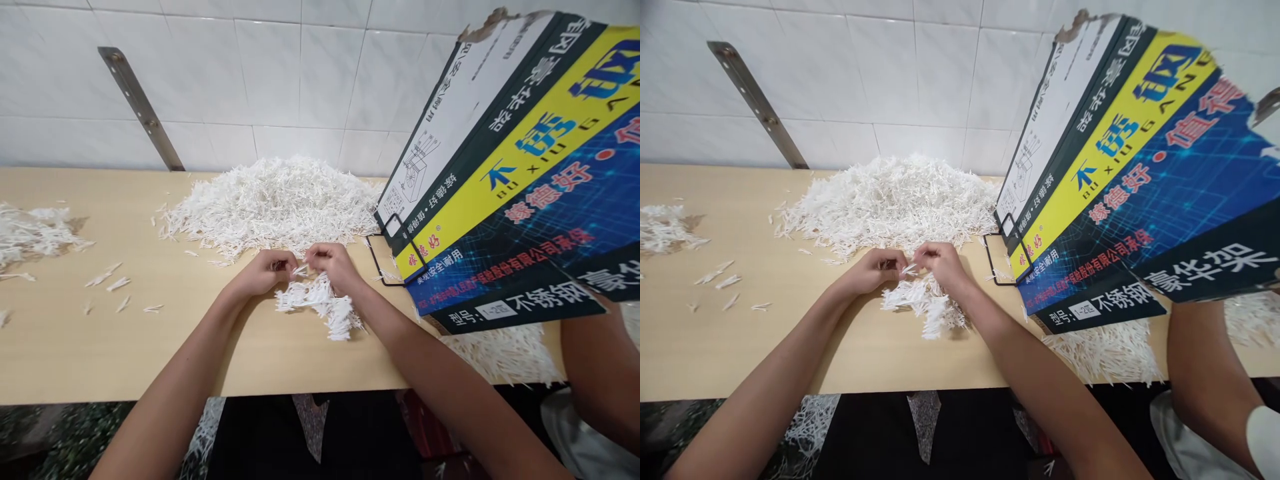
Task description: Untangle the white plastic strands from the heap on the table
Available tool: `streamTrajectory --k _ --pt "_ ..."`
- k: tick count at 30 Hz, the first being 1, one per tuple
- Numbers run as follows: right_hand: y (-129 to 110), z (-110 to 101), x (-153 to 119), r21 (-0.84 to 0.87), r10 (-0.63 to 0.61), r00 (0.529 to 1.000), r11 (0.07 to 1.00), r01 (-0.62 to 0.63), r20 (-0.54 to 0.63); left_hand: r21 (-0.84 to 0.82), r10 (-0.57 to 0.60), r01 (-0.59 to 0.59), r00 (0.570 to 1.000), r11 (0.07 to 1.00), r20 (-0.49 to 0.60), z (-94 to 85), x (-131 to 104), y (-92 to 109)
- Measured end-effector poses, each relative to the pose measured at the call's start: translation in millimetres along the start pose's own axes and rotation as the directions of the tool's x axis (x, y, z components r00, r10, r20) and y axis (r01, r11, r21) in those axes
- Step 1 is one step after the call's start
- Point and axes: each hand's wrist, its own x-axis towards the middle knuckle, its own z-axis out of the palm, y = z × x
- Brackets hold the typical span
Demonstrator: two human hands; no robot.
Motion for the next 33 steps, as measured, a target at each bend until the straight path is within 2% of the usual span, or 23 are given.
streamTrajectory --k 2,4,7,9,11,13,15,17,20,24,26,29,33 --pt "0.4 -8.7 3.6 0.075 -0.013 0.994 0.997 0.021 -0.105 0.039 0.022 -0.022 1.000 0.999 -0.020 -2.0 0.3 -0.4" --pt "-0.1 -10.1 3.2 0.050 -0.024 0.990 0.998 0.032 -0.142 0.083 0.029 -0.021 0.995 0.996 -0.095 -2.3 0.3 -0.5" --pt "-1.7 3.1 -4.2 -0.199 -0.079 0.995 0.978 0.067 -0.055 0.082 -0.015 0.029 0.986 0.996 -0.168 -0.6 -0.3 -0.1" --pt "-3.2 14.3 -9.9 -0.376 -0.204 0.979 0.909 0.179 -0.027 0.066 -0.027 0.038 0.987 0.997 -0.157 0.6 -0.8 0.1" --pt "-5.4 20.2 -13.9 -0.442 -0.283 0.958 0.855 0.270 0.038 0.060 -0.019 0.028 0.990 0.998 -0.137 1.2 -1.4 0.0" --pt "-8.0 19.8 -15.9 -0.413 -0.245 0.960 0.867 0.280 0.136 0.066 -0.011 0.021 0.989 0.998 -0.144 1.4 -1.9 -0.3" --pt "-10.6 16.5 -16.8 -0.395 -0.167 0.970 0.891 0.224 0.174 0.080 -0.013 0.026 0.986 0.996 -0.166 1.5 -2.0 -0.2" --pt "-12.5 14.3 -17.2 -0.416 -0.120 0.985 0.895 0.162 0.123 0.086 -0.014 0.028 0.988 0.996 -0.156 2.0 -1.4 0.1" --pt "-13.0 16.9 -17.1 -0.421 -0.106 0.994 0.902 0.098 0.003 0.037 -0.017 0.020 0.996 0.999 -0.084 2.2 1.1 -0.2" --pt "-6.7 28.0 -15.7 -0.301 -0.102 0.993 0.951 0.078 -0.066 -0.142 -0.024 0.021 0.999 0.990 -0.022 -1.8 4.7 -3.8" --pt "-2.2 33.9 -15.5 -0.218 -0.099 0.992 0.973 0.080 -0.073 -0.211 -0.022 0.021 1.000 0.977 -0.003 -5.6 5.0 -5.5" --pt "1.5 40.9 -16.9 -0.100 -0.065 0.996 0.993 0.058 -0.063 -0.231 -0.002 0.006 1.000 0.973 0.016 -11.0 3.6 -6.3" --pt "-2.3 45.0 -20.5 0.042 -0.011 1.000 0.999 0.011 0.017 -0.250 0.018 -0.007 0.999 0.968 0.042 -15.3 2.4 -8.3"
